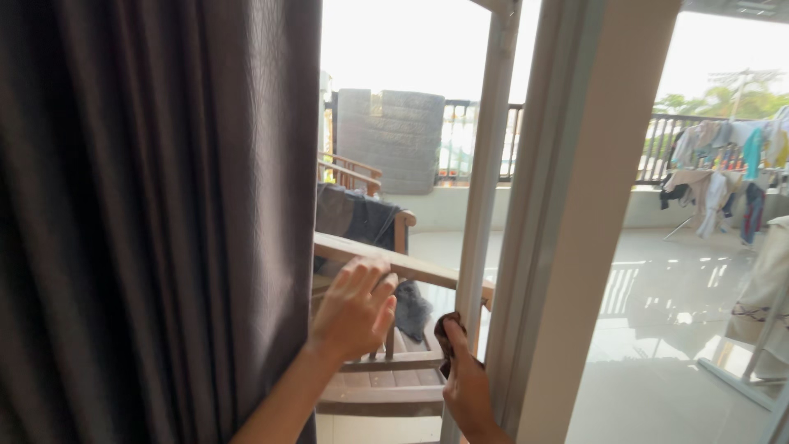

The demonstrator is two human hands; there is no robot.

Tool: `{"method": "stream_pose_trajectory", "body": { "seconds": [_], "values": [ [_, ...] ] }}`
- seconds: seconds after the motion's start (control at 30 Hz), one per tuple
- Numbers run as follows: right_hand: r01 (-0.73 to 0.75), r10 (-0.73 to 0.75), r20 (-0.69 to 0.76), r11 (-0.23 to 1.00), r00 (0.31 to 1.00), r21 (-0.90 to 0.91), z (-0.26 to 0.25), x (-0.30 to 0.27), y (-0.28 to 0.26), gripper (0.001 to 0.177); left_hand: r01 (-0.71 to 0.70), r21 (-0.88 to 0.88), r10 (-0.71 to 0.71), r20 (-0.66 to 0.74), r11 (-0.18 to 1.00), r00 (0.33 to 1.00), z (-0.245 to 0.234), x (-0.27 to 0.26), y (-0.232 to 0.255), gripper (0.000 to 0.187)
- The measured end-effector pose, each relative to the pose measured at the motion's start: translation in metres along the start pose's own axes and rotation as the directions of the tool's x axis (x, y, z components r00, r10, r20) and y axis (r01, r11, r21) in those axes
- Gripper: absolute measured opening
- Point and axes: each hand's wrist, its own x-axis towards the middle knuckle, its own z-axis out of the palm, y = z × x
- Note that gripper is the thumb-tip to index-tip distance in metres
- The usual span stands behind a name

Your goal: The person wipes the glass and frame of a sliding balcony door using a patterned cloth. They move the cloth across the glass surface and along the door frame, then slide the door open and continue wiping the frame and handle area.

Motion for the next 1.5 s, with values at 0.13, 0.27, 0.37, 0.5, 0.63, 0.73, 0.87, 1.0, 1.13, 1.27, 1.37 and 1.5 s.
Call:
{"method": "stream_pose_trajectory", "body": {
  "seconds": [0.13, 0.27, 0.37, 0.5, 0.63, 0.73, 0.87, 1.0, 1.13, 1.27, 1.37, 1.5],
  "values": [
    [-0.090, 0.111, -0.159, 0.987, 0.981, 0.133, -0.020, 0.046, -0.027, 0.042, 0.399, -0.302, -0.316, 0.289, 0.866, 0.904, 0.000, 0.024, 0.040, 0.042],
    [-0.027, 0.090, -0.164, 0.936, 0.982, 0.350, -0.047, 0.085, -0.073, 0.041, 0.398, -0.709, -0.436, 0.141, 0.582, 0.889, -0.004, 0.059, 0.077, 0.042],
    [0.037, 0.022, -0.182, 0.948, 0.983, 0.316, -0.069, 0.108, -0.099, 0.046, 0.358, -0.797, -0.560, 0.031, 0.486, 0.828, -0.007, 0.081, 0.086, 0.027],
    [0.104, -0.076, -0.213, 0.987, 0.974, 0.125, -0.110, 0.132, -0.108, 0.043, 0.460, -0.818, -0.750, 0.055, 0.345, 0.660, -0.012, 0.112, 0.073, 0.020],
    [0.208, -0.265, -0.318, 0.957, 0.910, -0.201, -0.155, 0.150, -0.104, 0.022, 0.289, -0.824, -0.749, -0.224, 0.487, 0.623, -0.007, 0.153, 0.068, 0.022],
    [0.316, -0.415, -0.384, 0.902, 0.825, -0.295, -0.182, 0.173, -0.097, 0.023, 0.004, -0.827, -0.616, -0.416, 0.563, 0.669, 0.002, 0.195, 0.072, 0.030],
    [0.371, -0.563, -0.388, 0.803, 0.730, -0.467, -0.209, 0.196, -0.088, 0.026, -0.140, -0.684, -0.385, -0.555, 0.716, 0.737, 0.010, 0.257, 0.083, 0.052],
    [0.479, -0.606, -0.285, 0.779, 0.743, -0.405, -0.213, 0.214, -0.082, 0.035, -0.275, -0.637, -0.277, -0.627, 0.720, 0.728, 0.021, 0.298, 0.097, 0.058],
    [0.443, -0.579, -0.263, 0.786, 0.772, -0.430, -0.198, 0.215, -0.072, 0.047, -0.249, -0.639, -0.310, -0.631, 0.728, 0.711, 0.044, 0.282, 0.107, 0.053],
    [0.420, -0.580, -0.299, 0.785, 0.758, -0.456, -0.191, 0.212, -0.064, 0.048, -0.224, -0.646, -0.250, -0.557, 0.730, 0.792, 0.070, 0.214, 0.118, 0.061],
    [0.430, -0.593, -0.286, 0.772, 0.753, -0.467, -0.192, 0.211, -0.062, 0.049, -0.088, -0.641, -0.243, -0.410, 0.763, 0.879, 0.078, 0.184, 0.128, 0.066],
    [0.423, -0.598, -0.289, 0.764, 0.748, -0.487, -0.194, 0.209, -0.063, 0.049, -0.121, -0.652, -0.202, -0.399, 0.749, 0.894, 0.064, 0.218, 0.120, 0.069]
  ]
}}
